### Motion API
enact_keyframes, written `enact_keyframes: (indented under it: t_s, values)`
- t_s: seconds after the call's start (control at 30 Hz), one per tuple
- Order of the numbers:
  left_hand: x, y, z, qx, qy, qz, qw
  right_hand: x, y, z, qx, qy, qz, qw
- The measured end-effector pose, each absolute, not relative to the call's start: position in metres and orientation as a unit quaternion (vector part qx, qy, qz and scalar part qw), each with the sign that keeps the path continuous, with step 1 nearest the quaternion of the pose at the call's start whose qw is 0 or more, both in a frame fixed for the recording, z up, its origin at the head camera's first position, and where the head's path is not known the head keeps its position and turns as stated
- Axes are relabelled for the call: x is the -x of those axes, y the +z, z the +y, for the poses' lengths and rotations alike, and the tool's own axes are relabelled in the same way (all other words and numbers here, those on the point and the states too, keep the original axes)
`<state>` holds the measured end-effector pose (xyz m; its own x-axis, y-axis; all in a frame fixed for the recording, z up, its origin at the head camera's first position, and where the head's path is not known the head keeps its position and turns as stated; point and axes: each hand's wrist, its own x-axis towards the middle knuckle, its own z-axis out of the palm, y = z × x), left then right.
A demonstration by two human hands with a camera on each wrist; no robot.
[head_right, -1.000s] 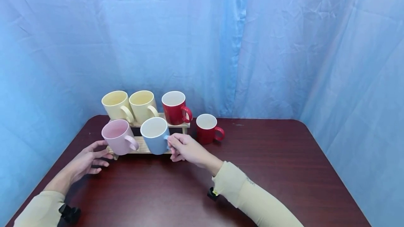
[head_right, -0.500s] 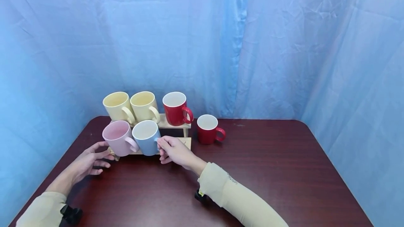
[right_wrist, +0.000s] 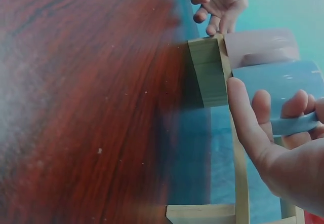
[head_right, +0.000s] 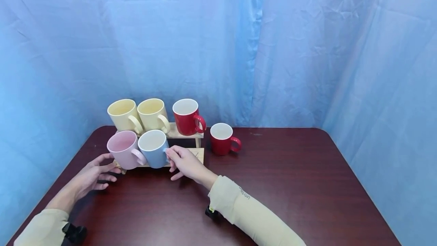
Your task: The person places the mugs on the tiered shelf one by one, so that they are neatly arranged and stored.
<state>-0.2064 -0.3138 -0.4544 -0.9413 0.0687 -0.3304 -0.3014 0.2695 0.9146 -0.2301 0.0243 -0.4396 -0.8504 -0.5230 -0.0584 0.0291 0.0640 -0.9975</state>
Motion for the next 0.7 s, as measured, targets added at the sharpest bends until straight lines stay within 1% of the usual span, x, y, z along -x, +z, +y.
enact_keyframes:
  t_s: [0.5,0.7]
  values:
    - [0.2017,-0.4546,-0.3155,0.077,0.598,0.783,0.154,0.2245,-0.4402,0.0209,0.168,-0.642,0.720,0.201]
    - [0.2062,-0.4560,-0.3131,0.075,0.595,0.786,0.153,0.2250,-0.4376,0.0245,0.158,-0.637,0.727,0.201]
